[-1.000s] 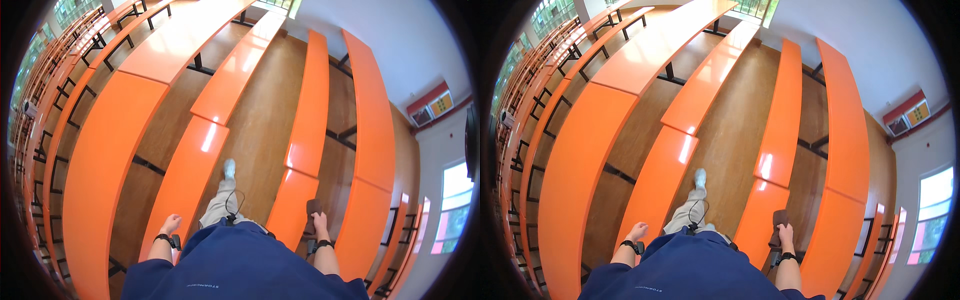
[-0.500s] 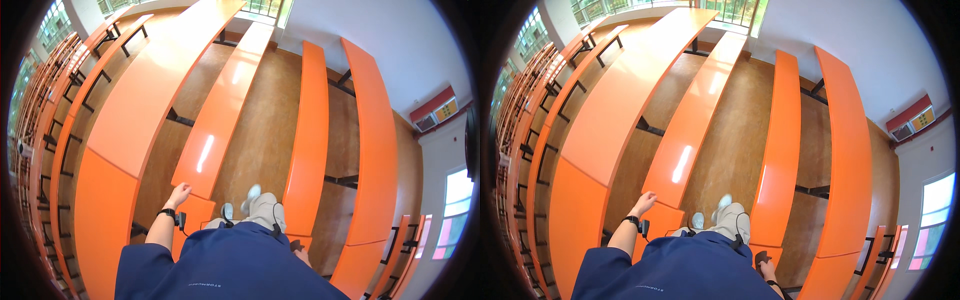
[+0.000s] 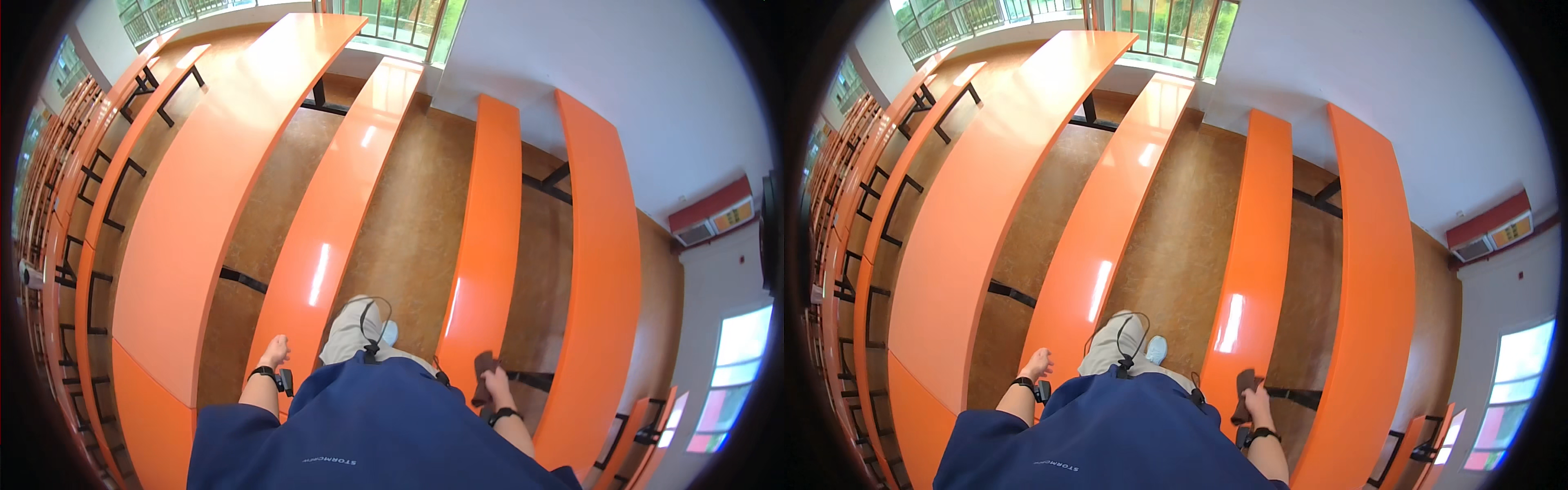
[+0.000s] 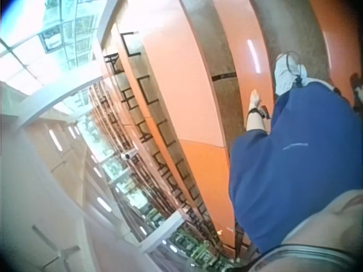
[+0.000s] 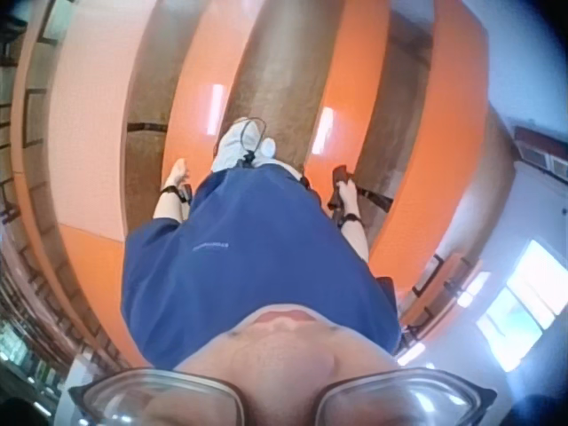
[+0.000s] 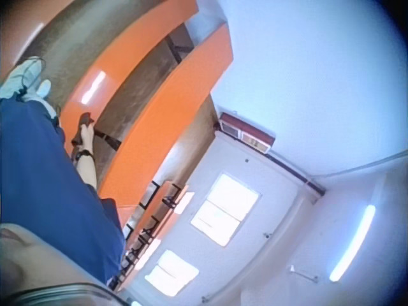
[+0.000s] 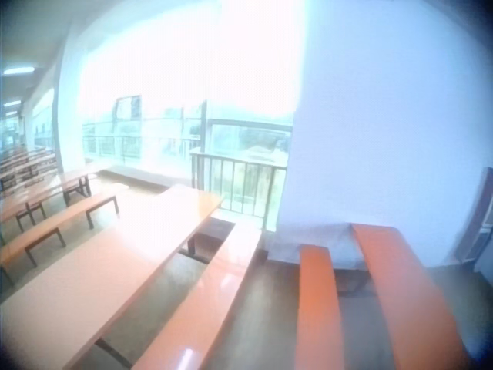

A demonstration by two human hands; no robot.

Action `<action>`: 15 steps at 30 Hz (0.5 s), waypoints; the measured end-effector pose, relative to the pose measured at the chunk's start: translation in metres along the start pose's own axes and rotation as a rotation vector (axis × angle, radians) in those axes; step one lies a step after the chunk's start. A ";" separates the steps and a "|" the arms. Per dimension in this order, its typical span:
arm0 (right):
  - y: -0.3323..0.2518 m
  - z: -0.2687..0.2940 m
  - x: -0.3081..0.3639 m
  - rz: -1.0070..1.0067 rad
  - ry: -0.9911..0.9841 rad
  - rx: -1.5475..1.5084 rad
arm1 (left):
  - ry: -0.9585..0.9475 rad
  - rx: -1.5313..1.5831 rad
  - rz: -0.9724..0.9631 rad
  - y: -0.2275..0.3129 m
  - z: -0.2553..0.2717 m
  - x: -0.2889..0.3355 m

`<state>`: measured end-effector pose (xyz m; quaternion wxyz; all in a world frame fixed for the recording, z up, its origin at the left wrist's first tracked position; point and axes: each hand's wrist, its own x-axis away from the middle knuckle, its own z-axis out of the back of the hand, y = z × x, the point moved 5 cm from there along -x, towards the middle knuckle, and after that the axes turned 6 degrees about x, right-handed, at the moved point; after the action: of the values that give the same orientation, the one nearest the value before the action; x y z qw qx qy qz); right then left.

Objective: Cleaning long orange dining tables with a cloth.

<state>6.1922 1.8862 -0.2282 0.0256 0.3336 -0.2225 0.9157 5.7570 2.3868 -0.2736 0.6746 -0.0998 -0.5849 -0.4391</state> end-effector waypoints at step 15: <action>-0.287 0.105 -0.230 0.073 -0.034 0.173 | -0.034 0.106 -0.311 0.342 -0.074 -0.178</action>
<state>6.4896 2.1227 -0.1881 -0.0403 0.3418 -0.1550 0.9260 6.0643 2.6267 -0.3223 0.5927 0.0201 -0.6271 -0.5050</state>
